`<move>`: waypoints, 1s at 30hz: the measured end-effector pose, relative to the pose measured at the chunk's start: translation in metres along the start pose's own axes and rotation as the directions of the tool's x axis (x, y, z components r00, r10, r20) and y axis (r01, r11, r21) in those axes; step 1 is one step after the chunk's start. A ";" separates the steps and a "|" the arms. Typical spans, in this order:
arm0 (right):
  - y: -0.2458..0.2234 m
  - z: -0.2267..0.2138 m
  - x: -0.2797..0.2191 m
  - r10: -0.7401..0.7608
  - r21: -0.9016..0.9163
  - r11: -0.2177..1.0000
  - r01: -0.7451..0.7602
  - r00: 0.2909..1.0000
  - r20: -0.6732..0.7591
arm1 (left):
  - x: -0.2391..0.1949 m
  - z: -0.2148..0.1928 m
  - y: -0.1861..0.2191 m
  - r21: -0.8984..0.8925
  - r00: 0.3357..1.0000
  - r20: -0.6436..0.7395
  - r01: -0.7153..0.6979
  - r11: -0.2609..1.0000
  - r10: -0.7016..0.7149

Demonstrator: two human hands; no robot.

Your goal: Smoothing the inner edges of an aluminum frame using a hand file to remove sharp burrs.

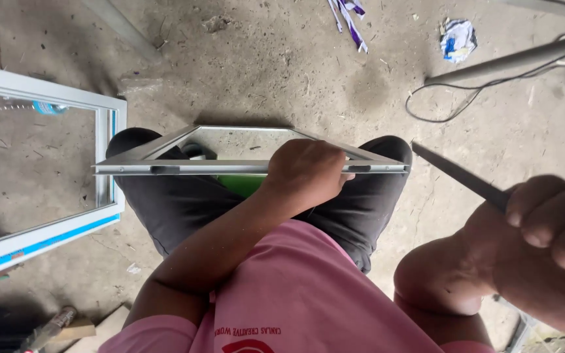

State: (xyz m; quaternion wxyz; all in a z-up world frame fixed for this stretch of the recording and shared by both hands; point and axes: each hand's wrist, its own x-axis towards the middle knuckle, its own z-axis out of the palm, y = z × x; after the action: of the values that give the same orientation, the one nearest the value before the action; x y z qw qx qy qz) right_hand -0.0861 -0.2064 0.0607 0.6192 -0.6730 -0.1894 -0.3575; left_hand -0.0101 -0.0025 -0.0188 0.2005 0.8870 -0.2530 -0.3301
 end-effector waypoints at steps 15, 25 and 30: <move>0.026 0.082 -0.012 0.060 0.370 0.928 -0.051 0.998 -0.014 | -0.002 -0.001 -0.008 0.092 0.997 -0.061 -0.034 0.995 0.040; 0.055 0.095 -0.026 0.003 0.265 0.962 0.064 0.970 -0.243 | -0.016 -0.052 0.004 -0.030 0.996 0.093 -0.016 0.999 0.019; 0.089 0.091 -0.047 -0.036 0.185 0.978 0.098 0.949 -0.314 | -0.011 -0.053 0.001 -0.009 0.991 0.132 -0.003 1.000 0.004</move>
State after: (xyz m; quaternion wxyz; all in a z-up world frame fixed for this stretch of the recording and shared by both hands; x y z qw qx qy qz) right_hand -0.0335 -0.1239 -0.0330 0.6926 -0.5367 -0.1477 -0.4587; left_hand 0.0190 0.0128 0.0247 0.1877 0.8619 -0.2657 -0.3889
